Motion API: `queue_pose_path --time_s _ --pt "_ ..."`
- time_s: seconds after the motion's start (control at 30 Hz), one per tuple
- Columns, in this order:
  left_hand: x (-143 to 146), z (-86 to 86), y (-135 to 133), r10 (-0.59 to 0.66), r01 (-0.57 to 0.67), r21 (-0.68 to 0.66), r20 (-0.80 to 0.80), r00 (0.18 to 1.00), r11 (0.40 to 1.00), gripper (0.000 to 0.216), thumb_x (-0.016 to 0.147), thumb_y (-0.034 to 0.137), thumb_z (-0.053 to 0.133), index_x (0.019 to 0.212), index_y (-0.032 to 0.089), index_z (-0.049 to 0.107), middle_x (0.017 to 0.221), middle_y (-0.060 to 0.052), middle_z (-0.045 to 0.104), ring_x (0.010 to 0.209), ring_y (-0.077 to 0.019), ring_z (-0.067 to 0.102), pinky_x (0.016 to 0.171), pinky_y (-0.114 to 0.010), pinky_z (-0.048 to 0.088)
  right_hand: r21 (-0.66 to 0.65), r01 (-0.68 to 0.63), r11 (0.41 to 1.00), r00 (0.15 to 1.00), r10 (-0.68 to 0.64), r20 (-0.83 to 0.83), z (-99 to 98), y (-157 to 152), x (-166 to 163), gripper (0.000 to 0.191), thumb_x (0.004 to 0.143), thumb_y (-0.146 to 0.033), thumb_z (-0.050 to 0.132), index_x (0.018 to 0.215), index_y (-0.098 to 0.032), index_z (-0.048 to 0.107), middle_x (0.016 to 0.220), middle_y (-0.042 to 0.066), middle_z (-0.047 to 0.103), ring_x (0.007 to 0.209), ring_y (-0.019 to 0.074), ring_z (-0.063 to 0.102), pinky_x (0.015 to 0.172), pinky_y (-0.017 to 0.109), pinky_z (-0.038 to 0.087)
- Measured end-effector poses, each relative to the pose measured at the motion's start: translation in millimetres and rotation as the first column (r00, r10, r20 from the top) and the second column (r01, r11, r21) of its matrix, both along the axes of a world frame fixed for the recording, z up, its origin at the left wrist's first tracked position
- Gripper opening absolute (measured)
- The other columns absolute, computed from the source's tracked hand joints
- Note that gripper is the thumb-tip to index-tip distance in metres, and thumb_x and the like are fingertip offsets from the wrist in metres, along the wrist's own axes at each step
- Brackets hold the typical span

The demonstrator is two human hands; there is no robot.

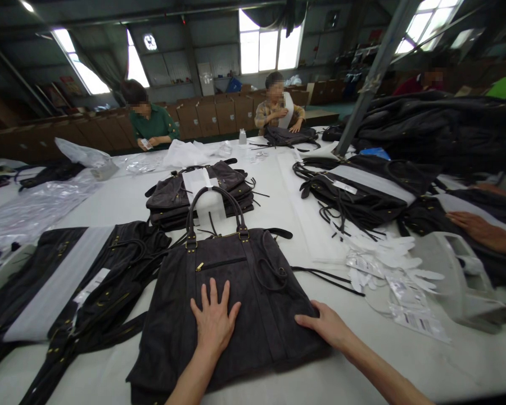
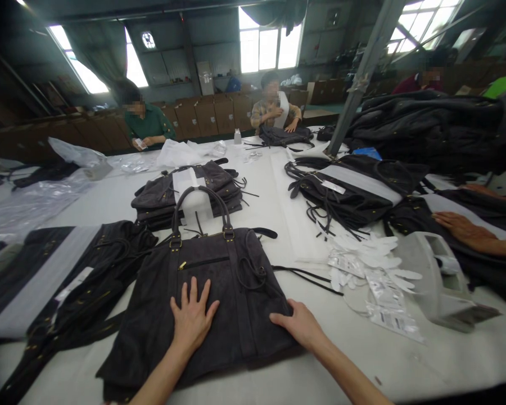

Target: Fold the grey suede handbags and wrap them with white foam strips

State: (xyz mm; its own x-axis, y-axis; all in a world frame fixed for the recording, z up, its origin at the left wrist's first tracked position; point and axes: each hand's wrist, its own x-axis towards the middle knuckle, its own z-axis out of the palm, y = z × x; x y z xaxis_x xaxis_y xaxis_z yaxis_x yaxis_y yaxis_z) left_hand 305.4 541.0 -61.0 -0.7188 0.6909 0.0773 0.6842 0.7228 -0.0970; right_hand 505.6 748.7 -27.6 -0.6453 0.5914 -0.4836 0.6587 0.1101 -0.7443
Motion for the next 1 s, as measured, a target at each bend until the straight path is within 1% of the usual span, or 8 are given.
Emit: queue_pose_path --time_s 0.1,0.17,0.3,0.4,0.47,0.63,0.87,1.0 --pt "-0.5 -1.7 1.4 0.009 -0.009 -0.001 -0.011 1.000 1.000 0.056 0.090 0.048 0.040 0.143 0.035 0.029 0.153 -0.014 0.027 0.137 -0.0409 0.024 0.099 -0.070 0.023 0.159 0.018 0.987 1.000 -0.015 -0.020 3.0 -3.4 -4.0 0.046 0.065 -0.050 0.066 0.095 -0.015 0.066 0.099 0.012 0.070 0.096 0.0314 0.063 0.086 0.040 0.047" --pt "-0.8 -2.2 1.5 0.010 -0.010 -0.001 -0.014 1.000 1.000 0.056 0.090 0.048 0.041 0.143 0.035 0.029 0.153 -0.013 0.027 0.137 -0.0409 0.024 0.100 -0.071 0.022 0.133 0.029 0.991 0.999 -0.025 -0.035 5.3 -4.3 -5.7 0.052 0.065 -0.055 0.065 0.099 -0.015 0.064 0.099 0.012 0.070 0.096 0.0320 0.063 0.086 0.042 0.047" --pt "-1.5 -1.6 2.0 0.013 -0.013 -0.005 -0.008 1.000 1.000 0.056 0.090 0.048 0.041 0.143 0.035 0.029 0.153 -0.013 0.027 0.136 -0.0414 0.024 0.099 -0.071 0.022 -0.131 0.079 0.988 0.986 -0.097 -0.139 9.0 -4.6 -8.4 0.055 0.065 -0.055 0.067 0.103 -0.015 0.063 0.101 0.011 0.071 0.096 0.0311 0.065 0.084 0.041 0.050" --pt "-1.9 -1.0 3.1 0.018 -0.018 -0.006 0.002 1.000 1.000 0.056 0.090 0.048 0.041 0.143 0.036 0.029 0.153 -0.013 0.027 0.137 -0.0411 0.024 0.099 -0.071 0.022 -0.424 0.088 0.901 0.965 -0.183 -0.189 14.8 -6.0 -11.9 0.053 0.066 -0.046 0.069 0.107 -0.014 0.064 0.098 0.010 0.072 0.091 0.0286 0.067 0.080 0.038 0.053" --pt "-1.9 -0.9 3.5 0.020 -0.020 -0.005 0.009 1.000 1.000 0.056 0.090 0.048 0.041 0.143 0.036 0.029 0.153 -0.013 0.026 0.137 -0.0407 0.023 0.100 -0.070 0.022 -0.496 0.092 0.864 0.960 -0.210 -0.187 21.6 -7.2 -15.2 0.051 0.064 -0.042 0.071 0.105 -0.012 0.066 0.092 0.010 0.073 0.084 0.0279 0.068 0.076 0.038 0.054" --pt "-2.4 0.5 2.7 0.026 -0.025 -0.004 0.025 0.999 1.000 0.056 0.090 0.048 0.041 0.143 0.036 0.028 0.154 -0.012 0.024 0.138 -0.0400 0.022 0.101 -0.070 0.021 -0.294 0.010 0.956 0.941 -0.108 -0.321 30.6 -5.6 -23.4 0.052 0.066 -0.043 0.069 0.108 -0.013 0.067 0.099 0.007 0.072 0.095 0.0299 0.065 0.079 0.038 0.054" --pt "-5.7 4.8 6.8 0.055 -0.055 0.003 0.084 0.995 0.998 0.055 0.090 0.050 0.038 0.143 0.034 0.031 0.154 -0.012 0.023 0.138 -0.0409 0.021 0.101 -0.071 0.020 -0.022 0.059 0.998 0.988 -0.061 -0.141 -9.8 3.9 -23.6 0.040 0.065 -0.036 0.064 0.100 -0.018 0.071 0.089 0.003 0.074 0.089 0.0300 0.067 0.075 0.037 0.053" --pt "-7.2 17.2 0.2 0.045 -0.041 -0.026 0.172 0.984 0.999 0.057 0.092 0.051 0.035 0.144 0.031 0.029 0.155 -0.014 0.021 0.139 -0.0407 0.020 0.102 -0.069 0.022 0.054 0.014 0.998 0.997 -0.010 -0.079 -16.2 6.9 -24.0 0.037 0.067 -0.034 0.062 0.099 -0.019 0.071 0.086 0.003 0.074 0.089 0.0291 0.067 0.075 0.034 0.051"
